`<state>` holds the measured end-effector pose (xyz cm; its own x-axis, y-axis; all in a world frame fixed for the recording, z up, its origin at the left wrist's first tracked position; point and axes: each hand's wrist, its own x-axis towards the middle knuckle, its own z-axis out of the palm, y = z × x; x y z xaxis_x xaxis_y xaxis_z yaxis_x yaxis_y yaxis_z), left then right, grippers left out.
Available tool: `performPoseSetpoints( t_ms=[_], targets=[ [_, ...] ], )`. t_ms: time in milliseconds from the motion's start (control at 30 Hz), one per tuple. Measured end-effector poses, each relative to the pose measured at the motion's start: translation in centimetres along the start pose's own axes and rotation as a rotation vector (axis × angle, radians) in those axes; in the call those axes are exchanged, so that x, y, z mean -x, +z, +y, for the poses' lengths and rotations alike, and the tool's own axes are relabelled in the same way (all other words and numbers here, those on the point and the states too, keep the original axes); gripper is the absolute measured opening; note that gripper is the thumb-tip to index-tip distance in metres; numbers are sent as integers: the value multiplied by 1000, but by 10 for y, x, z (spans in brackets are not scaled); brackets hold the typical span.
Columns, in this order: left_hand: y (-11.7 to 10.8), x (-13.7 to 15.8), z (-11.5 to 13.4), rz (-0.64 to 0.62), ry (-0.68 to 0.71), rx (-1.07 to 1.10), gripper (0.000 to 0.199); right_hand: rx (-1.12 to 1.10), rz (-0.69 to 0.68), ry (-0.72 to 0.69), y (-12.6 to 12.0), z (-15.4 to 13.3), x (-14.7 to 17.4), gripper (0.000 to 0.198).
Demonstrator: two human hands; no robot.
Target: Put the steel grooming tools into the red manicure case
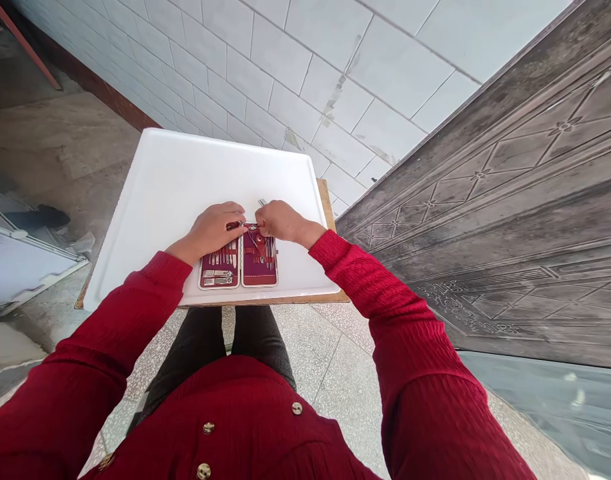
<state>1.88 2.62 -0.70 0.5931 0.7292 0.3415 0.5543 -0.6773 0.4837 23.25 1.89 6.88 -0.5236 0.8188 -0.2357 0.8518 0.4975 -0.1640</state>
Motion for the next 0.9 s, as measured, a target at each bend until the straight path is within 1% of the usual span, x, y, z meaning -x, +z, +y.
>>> performPoseSetpoints(
  t_ms=[167,367,467,533,600,700,800,900],
  targets=[
    [0,1,2,8,-10,3,21,-32,45,-3,4,-1,2,13],
    [0,1,3,15,-16,9,20,-94,135,36,11,-4,10,20],
    [-1,1,3,15,-18,9,21,-169,219,119,10,-1,10,19],
    [-1,1,3,15,-20,12,20,-181,295,219,7,4,7,19],
    [-1,2,3,17,-23,14,19,-137,336,328,3,10,2,19],
    [-2,2,3,23,-21,19,19,-48,278,426,0,16,-10,16],
    [-2,2,3,23,-12,24,19,28,182,446,1,17,-20,15],
    [-1,2,3,25,-14,23,19,53,121,460,0,14,-26,14]
  ],
)
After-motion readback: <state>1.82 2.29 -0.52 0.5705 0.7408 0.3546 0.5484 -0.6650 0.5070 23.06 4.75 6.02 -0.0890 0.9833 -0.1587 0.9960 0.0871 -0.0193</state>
